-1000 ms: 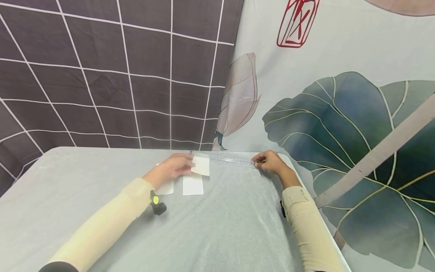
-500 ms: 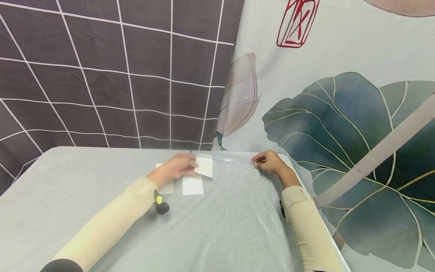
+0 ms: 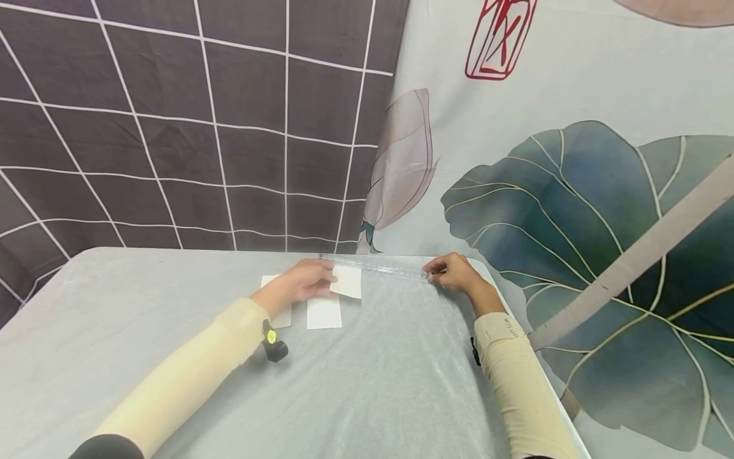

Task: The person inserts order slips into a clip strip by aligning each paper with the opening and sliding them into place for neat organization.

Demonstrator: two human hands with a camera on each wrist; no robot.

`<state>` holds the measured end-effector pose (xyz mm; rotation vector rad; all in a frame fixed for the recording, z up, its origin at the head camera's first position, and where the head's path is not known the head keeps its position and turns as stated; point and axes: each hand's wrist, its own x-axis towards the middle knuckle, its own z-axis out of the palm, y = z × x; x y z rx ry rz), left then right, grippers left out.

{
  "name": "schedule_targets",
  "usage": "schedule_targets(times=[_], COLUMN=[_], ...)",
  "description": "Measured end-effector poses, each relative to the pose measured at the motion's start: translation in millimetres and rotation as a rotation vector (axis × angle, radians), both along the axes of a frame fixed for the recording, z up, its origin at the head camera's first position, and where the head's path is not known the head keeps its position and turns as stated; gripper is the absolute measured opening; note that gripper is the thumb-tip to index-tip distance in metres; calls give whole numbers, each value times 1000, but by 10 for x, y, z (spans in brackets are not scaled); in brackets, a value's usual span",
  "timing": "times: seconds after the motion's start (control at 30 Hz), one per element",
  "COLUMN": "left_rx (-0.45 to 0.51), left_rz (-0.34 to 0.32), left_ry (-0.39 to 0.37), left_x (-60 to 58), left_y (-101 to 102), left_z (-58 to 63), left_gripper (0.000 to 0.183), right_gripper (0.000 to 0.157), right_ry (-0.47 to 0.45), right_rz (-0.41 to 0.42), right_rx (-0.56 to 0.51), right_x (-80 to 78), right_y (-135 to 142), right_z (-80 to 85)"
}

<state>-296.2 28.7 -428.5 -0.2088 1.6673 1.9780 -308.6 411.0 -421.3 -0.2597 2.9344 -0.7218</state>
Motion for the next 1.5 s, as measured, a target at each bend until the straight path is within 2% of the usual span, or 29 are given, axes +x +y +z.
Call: schedule_targets(times=[0.27,0.47,0.83,1.33,1.5], left_rx=[10,-21,-96,-41,-64], left_rz=[-19,-11,-39,-41,-55], left_ry=[9,23,50,23,34], left_x=[5,12,30,75,80], left_y=[66,128,261,416,458], left_z=[-4,-13,-8,32,42], left_gripper=[69,65,66,68,69], right_gripper=[22,22,23,22,23], right_ry=[-5,-10,1,10,14], right_rz=[-13,-19,-3,15,9], right_rx=[10,9,13,19,30], right_x=[5,-5,-27,-7,-18], right_y=[-4,4,28,1,1], right_z=[-8,-24,-15,-26,-22])
